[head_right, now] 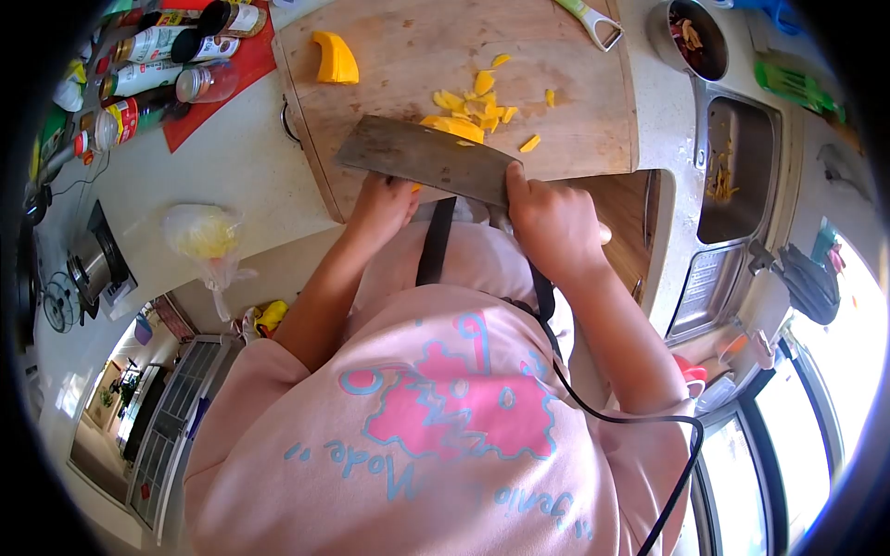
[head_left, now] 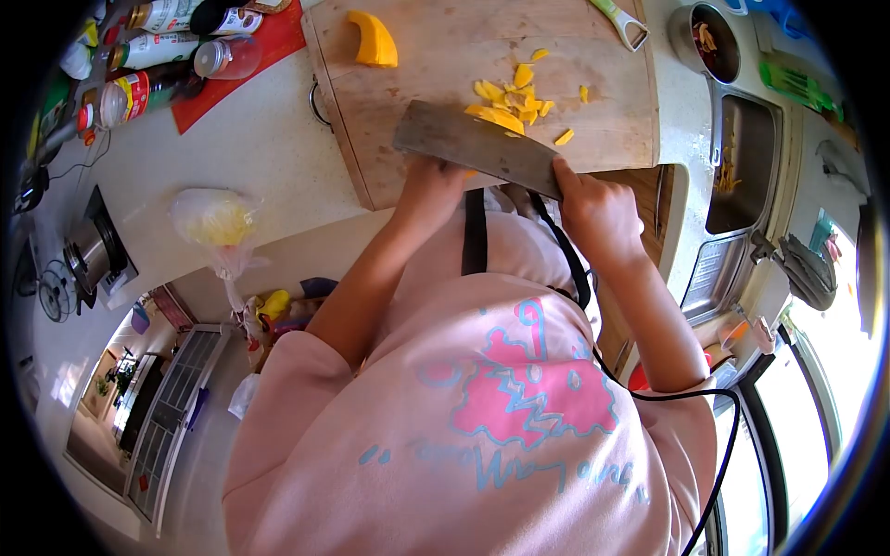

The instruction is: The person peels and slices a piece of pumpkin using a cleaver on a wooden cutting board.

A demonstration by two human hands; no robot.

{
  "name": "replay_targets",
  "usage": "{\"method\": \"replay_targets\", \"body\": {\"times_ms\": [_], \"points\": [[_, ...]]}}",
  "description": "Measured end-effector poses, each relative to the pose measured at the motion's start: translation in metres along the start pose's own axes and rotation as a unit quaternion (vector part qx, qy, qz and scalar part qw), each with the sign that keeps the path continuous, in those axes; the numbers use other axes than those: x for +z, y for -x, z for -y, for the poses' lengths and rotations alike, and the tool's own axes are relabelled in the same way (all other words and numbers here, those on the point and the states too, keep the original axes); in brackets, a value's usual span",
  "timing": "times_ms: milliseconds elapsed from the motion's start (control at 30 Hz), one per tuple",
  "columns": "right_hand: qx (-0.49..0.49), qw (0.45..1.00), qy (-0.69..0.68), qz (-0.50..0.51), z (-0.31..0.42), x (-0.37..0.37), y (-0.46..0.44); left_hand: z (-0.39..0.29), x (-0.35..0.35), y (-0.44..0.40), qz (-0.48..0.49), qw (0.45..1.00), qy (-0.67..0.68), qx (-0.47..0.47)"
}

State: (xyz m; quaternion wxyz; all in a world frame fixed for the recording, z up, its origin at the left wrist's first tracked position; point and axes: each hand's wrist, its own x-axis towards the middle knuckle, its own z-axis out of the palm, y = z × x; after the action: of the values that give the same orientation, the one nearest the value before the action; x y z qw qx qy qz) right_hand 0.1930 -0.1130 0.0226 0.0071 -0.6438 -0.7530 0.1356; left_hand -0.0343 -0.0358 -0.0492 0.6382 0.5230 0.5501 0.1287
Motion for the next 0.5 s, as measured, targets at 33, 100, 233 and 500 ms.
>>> {"method": "replay_targets", "body": {"times_ms": [33, 100, 233, 500], "points": [[-0.004, 1.000, 0.001, 0.005, -0.001, -0.001, -0.002, 0.000, 0.001, 0.000, -0.002, 1.000, -0.001, 0.009], [-0.005, 1.000, 0.006, 0.013, -0.001, -0.003, -0.006, 0.002, 0.002, -0.001, 0.010, 1.000, 0.000, 0.020], [-0.007, 0.999, 0.022, 0.034, 0.000, -0.007, -0.015, -0.002, 0.001, -0.002, 0.012, 1.000, 0.001, 0.016], [-0.005, 0.998, 0.044, 0.052, 0.019, 0.001, -0.045, -0.027, 0.001, 0.001, 0.004, 0.999, -0.039, -0.014]]}}
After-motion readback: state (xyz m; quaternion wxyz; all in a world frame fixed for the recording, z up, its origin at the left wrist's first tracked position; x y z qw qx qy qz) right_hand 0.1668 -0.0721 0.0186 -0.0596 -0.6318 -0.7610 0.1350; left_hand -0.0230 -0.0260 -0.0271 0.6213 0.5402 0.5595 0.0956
